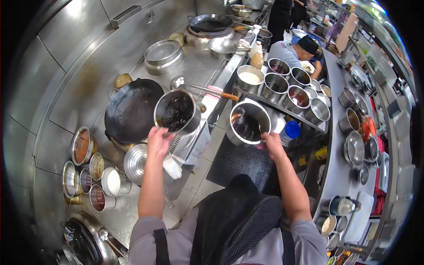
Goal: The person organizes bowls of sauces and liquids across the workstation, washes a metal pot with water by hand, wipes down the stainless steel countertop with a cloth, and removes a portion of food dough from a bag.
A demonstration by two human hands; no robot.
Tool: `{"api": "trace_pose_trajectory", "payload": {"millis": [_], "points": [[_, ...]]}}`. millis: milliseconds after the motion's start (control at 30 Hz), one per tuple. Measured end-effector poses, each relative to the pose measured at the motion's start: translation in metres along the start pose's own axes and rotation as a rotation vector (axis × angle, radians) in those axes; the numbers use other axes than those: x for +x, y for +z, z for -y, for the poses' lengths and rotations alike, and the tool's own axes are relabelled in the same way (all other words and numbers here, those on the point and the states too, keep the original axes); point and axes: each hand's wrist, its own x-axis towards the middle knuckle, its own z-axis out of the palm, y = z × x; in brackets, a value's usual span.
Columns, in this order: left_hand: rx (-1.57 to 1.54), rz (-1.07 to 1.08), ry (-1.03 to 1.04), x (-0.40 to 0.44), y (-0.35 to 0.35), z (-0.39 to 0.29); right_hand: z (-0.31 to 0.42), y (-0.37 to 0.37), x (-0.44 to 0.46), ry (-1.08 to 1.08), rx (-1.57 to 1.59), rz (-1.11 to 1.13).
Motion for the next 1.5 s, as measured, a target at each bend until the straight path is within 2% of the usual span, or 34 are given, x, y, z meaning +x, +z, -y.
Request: {"api": "trace_pose_trajectory", "payload": {"millis": [167,300,400,567,733,833,867,1000,1133,1233,1300,1333,1367,1433,1467,1500], "points": [[-0.111,-0.016,0.065,0.175,0.081,0.026,0.057,0.067,0.171,-0.021,0.201,0.046],[-0.102,-0.107,0.106,0.312,0.129,0.050,0.095,0.125,0.314,0.020,0.213,0.047],[-0.084,-0.227,0.042,0.399,0.160,0.062,0.108,0.169,0.418,0.066,0.219,0.008],[-0.048,-0.395,0.028,0.531,0.179,0.096,0.119,0.219,0.535,0.030,0.159,0.006],[0.006,-0.519,0.001,0.620,0.188,0.123,0.099,0.245,0.620,0.165,0.134,-0.011],[0.008,-0.554,-0.008,0.645,0.193,0.133,0.082,0.252,0.641,0.207,0.162,-0.071],[0.008,-0.566,-0.010,0.649,0.197,0.135,0.082,0.251,0.645,0.286,0.093,-0.053],[-0.021,-0.528,-0.003,0.662,0.200,0.146,0.068,0.262,0.650,0.238,0.122,-0.106],[-0.035,-0.495,0.005,0.658,0.213,0.155,0.048,0.259,0.653,0.291,0.161,-0.160],[0.099,-0.456,-0.086,0.653,0.207,0.160,0.063,0.246,0.639,0.379,0.323,-0.045],[0.253,-0.427,-0.137,0.629,0.213,0.149,0.060,0.232,0.633,0.422,0.250,0.086],[0.379,-0.290,-0.086,0.615,0.206,0.157,0.090,0.228,0.611,0.447,0.222,0.120],[0.508,-0.185,-0.022,0.598,0.196,0.165,0.081,0.214,0.605,0.405,0.216,0.201],[0.757,-0.038,0.270,0.556,0.180,0.171,0.095,0.209,0.581,0.327,0.072,0.306],[0.773,-0.098,0.237,0.528,0.180,0.167,0.103,0.207,0.567,0.268,0.000,0.387],[0.764,-0.080,0.038,0.486,0.195,0.123,0.101,0.203,0.559,0.251,-0.097,0.410]]}}
